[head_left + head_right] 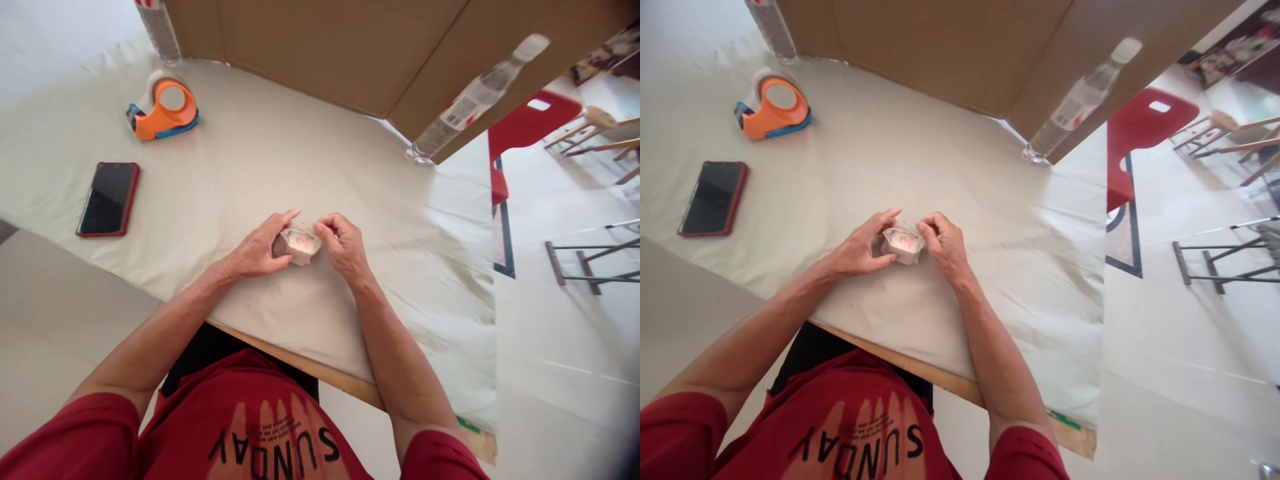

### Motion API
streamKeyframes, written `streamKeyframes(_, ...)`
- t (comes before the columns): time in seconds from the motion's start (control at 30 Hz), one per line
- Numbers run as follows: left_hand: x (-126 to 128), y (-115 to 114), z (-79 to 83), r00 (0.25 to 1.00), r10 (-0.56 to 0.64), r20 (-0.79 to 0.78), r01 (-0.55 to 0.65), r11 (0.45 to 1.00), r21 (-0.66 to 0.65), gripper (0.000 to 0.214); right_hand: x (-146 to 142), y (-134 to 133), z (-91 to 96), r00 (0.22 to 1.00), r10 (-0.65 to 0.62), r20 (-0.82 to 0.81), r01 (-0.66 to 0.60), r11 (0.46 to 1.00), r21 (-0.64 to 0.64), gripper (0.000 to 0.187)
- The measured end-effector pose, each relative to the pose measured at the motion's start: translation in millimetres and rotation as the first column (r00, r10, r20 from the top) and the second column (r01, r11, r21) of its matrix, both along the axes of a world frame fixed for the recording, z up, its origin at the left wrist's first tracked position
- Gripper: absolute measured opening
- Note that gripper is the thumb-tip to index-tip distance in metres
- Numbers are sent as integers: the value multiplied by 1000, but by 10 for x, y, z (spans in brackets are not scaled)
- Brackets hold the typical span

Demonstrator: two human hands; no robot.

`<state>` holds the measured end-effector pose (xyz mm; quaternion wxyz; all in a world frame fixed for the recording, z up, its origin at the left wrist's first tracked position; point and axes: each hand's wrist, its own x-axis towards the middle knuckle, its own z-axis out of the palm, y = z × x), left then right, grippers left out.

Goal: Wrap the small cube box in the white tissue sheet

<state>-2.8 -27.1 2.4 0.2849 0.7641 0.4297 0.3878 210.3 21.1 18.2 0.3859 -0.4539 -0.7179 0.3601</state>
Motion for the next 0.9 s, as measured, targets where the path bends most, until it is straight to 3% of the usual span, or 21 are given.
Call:
streamKeyframes(0.1,-5,9,-9,1000,23,14,-22,998,-51,87,41,42,-55,991,-32,-130,7,982,-187,35)
streamKeyframes(0.27,9,10,-17,999,45,11,-44,999,-26,86,125,82,-58,971,123,-206,-191,915,-356,59)
streamKeyframes(0.37,27,0,-11,998,51,-40,-48,997,61,85,63,45,-42,969,97,-227,-175,919,-354,44)
streamKeyframes(0.5,39,-10,9,998,16,-54,-10,995,104,85,-78,-21,-28,955,-35,-294,-57,953,-298,29)
streamKeyframes(0.63,24,-25,36,995,-33,97,36,999,-33,101,-133,-32,21,914,-140,-380,44,967,-249,28)
streamKeyframes(0.77,23,-36,48,953,3,302,66,973,-219,92,-113,6,38,859,-192,-475,32,945,-325,37)
streamKeyframes(0.9,64,-12,59,930,62,363,85,923,-375,70,-81,49,-9,849,-210,-486,31,936,-350,45)
